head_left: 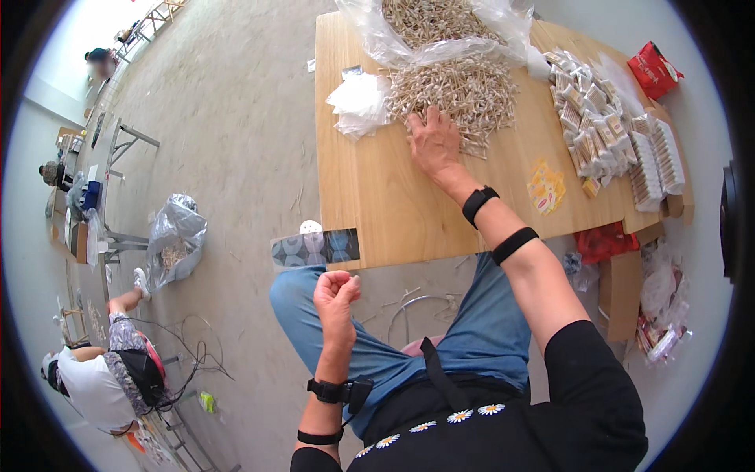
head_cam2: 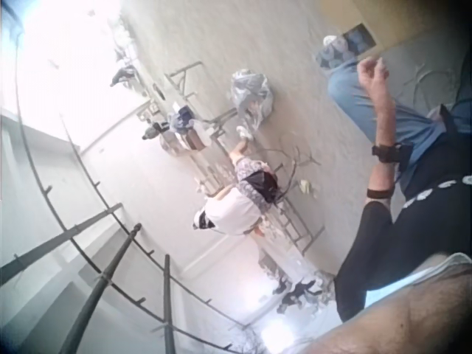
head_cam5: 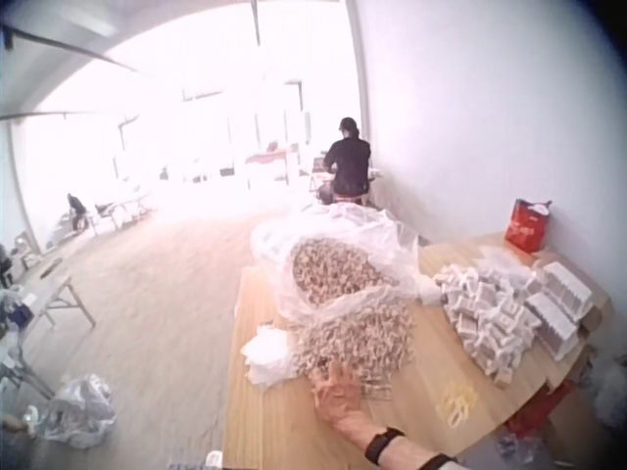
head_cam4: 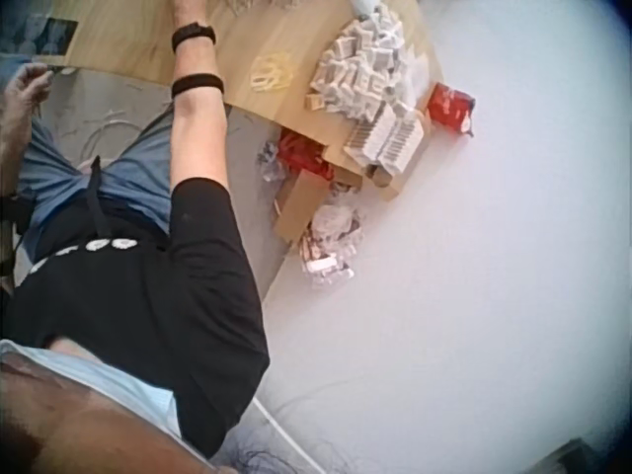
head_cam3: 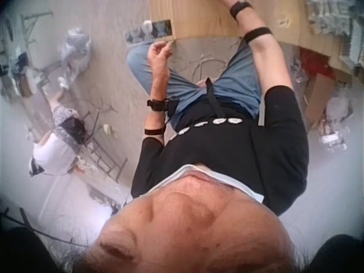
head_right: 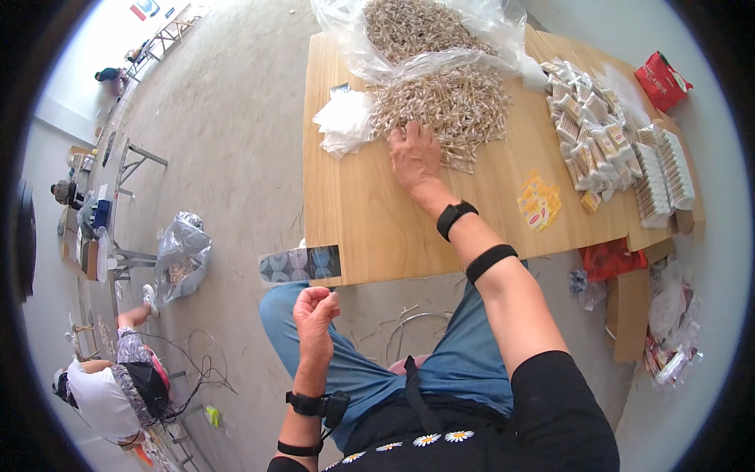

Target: The person is manually organizing and packaging bunches of wooden cotton swabs into small plastic bags.

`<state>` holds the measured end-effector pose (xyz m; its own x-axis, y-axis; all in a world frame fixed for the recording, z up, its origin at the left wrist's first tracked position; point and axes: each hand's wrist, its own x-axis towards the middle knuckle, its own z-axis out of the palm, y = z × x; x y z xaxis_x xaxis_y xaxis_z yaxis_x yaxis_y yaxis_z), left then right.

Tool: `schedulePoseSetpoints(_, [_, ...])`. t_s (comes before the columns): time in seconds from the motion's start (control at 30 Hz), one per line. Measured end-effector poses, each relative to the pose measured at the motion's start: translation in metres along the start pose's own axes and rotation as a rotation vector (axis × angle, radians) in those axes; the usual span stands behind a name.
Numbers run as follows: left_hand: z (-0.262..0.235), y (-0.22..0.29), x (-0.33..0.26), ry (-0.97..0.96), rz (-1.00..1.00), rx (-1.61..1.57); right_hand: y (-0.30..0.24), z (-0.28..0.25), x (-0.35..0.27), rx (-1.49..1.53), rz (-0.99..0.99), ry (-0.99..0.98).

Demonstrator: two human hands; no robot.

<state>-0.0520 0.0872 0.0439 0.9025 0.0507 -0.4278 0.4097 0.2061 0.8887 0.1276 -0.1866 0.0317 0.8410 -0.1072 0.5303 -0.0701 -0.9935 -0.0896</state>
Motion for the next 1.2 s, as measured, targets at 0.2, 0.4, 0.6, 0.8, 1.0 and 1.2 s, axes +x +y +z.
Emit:
schedulePoseSetpoints(0.2, [0.033,0.014,0.014,-0.086,0.191,0.235,0.032,-0.008,-0.037,0.117,-0.075,-0.036])
schedulePoseSetpoints(0.4, [0.075,0.015,0.039,-0.243,0.693,0.859,0.05,-0.038,-0.067,0.506,-0.196,-0.145])
schedulePoseSetpoints(0.6, [0.106,-0.004,0.057,-0.344,0.872,1.164,0.062,-0.073,-0.085,0.533,0.027,-0.13])
schedulePoseSetpoints(0.8, [0.124,-0.02,0.064,-0.334,0.903,1.277,0.045,-0.076,-0.094,0.402,0.058,-0.289])
schedulePoseSetpoints(1.0, [0.119,-0.026,0.065,-0.339,0.939,1.298,0.063,-0.03,-0.065,0.227,0.197,-0.236])
schedulePoseSetpoints(1.2, [0.116,-0.026,0.064,-0.305,0.968,1.306,0.038,-0.047,-0.072,0.332,0.036,-0.211])
